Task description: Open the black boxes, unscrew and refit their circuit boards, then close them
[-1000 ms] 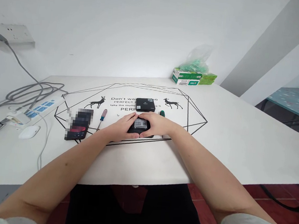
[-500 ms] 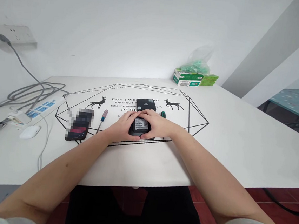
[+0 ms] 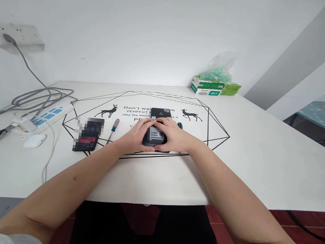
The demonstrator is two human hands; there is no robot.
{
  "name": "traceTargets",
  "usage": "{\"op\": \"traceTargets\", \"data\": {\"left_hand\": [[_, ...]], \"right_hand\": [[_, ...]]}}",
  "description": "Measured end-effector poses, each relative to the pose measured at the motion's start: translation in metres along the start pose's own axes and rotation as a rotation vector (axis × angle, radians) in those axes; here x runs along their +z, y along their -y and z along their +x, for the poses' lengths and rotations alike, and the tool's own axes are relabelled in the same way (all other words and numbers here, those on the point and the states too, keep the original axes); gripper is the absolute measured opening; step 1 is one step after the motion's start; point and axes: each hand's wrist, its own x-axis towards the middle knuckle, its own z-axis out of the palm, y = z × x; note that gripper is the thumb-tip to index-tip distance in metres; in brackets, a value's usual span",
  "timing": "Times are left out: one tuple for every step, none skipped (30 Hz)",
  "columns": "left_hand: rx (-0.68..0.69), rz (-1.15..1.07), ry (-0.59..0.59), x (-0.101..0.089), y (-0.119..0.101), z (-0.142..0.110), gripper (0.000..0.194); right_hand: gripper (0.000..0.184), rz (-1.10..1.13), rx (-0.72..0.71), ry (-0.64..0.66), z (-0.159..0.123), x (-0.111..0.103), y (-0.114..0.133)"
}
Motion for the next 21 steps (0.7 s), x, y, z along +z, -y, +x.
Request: {"op": "traceTargets", "data": {"left_hand": [[-0.005, -0.006, 0.001, -0.0003, -0.0007, 0.0001, 0.113], [-0.012, -0.012, 0.006, -0.0003, -0.001, 0.0003, 0.114], [-0.019, -0.018, 0.012, 0.0001, -0.0009, 0.0006, 0.114], [-0.028, -0.024, 0.018, 0.0009, -0.0005, 0.0009, 0.113], [-0.038, -0.028, 0.022, 0.0018, 0.0002, 0.0013, 0.113], [-0.05, -0.032, 0.025, 0.0027, 0.0009, 0.0018, 0.113], [-0.064, -0.032, 0.028, 0.0036, 0.0015, 0.0022, 0.113], [-0.078, -0.029, 0.03, 0.0041, 0.002, 0.0026, 0.113], [-0.089, -0.024, 0.035, 0.0043, 0.0021, 0.0029, 0.112], [-0.094, -0.019, 0.046, 0.004, 0.0018, 0.0031, 0.11], [-0.095, -0.013, 0.062, 0.0034, 0.0011, 0.0032, 0.108], [-0.094, -0.007, 0.08, 0.0024, 0.0, 0.0031, 0.106], [-0.096, -0.002, 0.098, 0.0014, -0.0012, 0.0028, 0.105], [-0.103, 0.003, 0.112, 0.0003, -0.0024, 0.0024, 0.105], [-0.113, 0.01, 0.124, -0.0007, -0.0035, 0.0019, 0.106], [-0.125, 0.018, 0.133, -0.0015, -0.0043, 0.0014, 0.107], [-0.135, 0.026, 0.139, -0.002, -0.0048, 0.0009, 0.108], [-0.14, 0.031, 0.143, -0.0023, -0.005, 0.0005, 0.108], [-0.14, 0.034, 0.146, -0.0023, -0.0048, 0.0002, 0.107], [-0.136, 0.034, 0.146, -0.0022, -0.0043, 0.0001, 0.106], [-0.129, 0.032, 0.145, -0.0019, -0.0036, 0.0001, 0.105]], "right_hand": [[0.095, 0.001, 0.0, 0.002, -0.0003, -0.0008, 0.0001], [0.097, 0.0, 0.002, 0.009, -0.0005, -0.0014, 0.0], [0.099, -0.004, 0.005, 0.017, -0.0006, -0.0018, -0.0001], [0.1, -0.01, 0.009, 0.028, -0.0006, -0.0018, -0.0004], [0.1, -0.017, 0.013, 0.038, -0.0004, -0.0015, -0.0007], [0.1, -0.026, 0.019, 0.046, -0.0001, -0.0008, -0.001], [0.1, -0.035, 0.027, 0.056, 0.0004, 0.0001, -0.0013], [0.099, -0.045, 0.036, 0.069, 0.0009, 0.0012, -0.0015], [0.099, -0.053, 0.044, 0.085, 0.0014, 0.0022, -0.0016], [0.097, -0.06, 0.051, 0.103, 0.0018, 0.0031, -0.0018], [0.095, -0.062, 0.056, 0.118, 0.0022, 0.0038, -0.002], [0.092, -0.06, 0.059, 0.131, 0.0025, 0.0043, -0.0023], [0.089, -0.055, 0.06, 0.141, 0.0028, 0.0045, -0.0027], [0.088, -0.048, 0.061, 0.145, 0.0031, 0.0046, -0.0032], [0.087, -0.043, 0.062, 0.148, 0.0034, 0.0046, -0.0037], [0.088, -0.037, 0.064, 0.15, 0.0037, 0.0046, -0.0042], [0.088, -0.033, 0.067, 0.153, 0.0041, 0.0044, -0.0046], [0.089, -0.029, 0.07, 0.155, 0.0044, 0.0043, -0.0051], [0.089, -0.022, 0.074, 0.155, 0.0048, 0.0042, -0.0055], [0.09, -0.012, 0.078, 0.153, 0.0052, 0.004, -0.0059], [0.089, 0.0, 0.08, 0.152, 0.0055, 0.0037, -0.0064]]}}
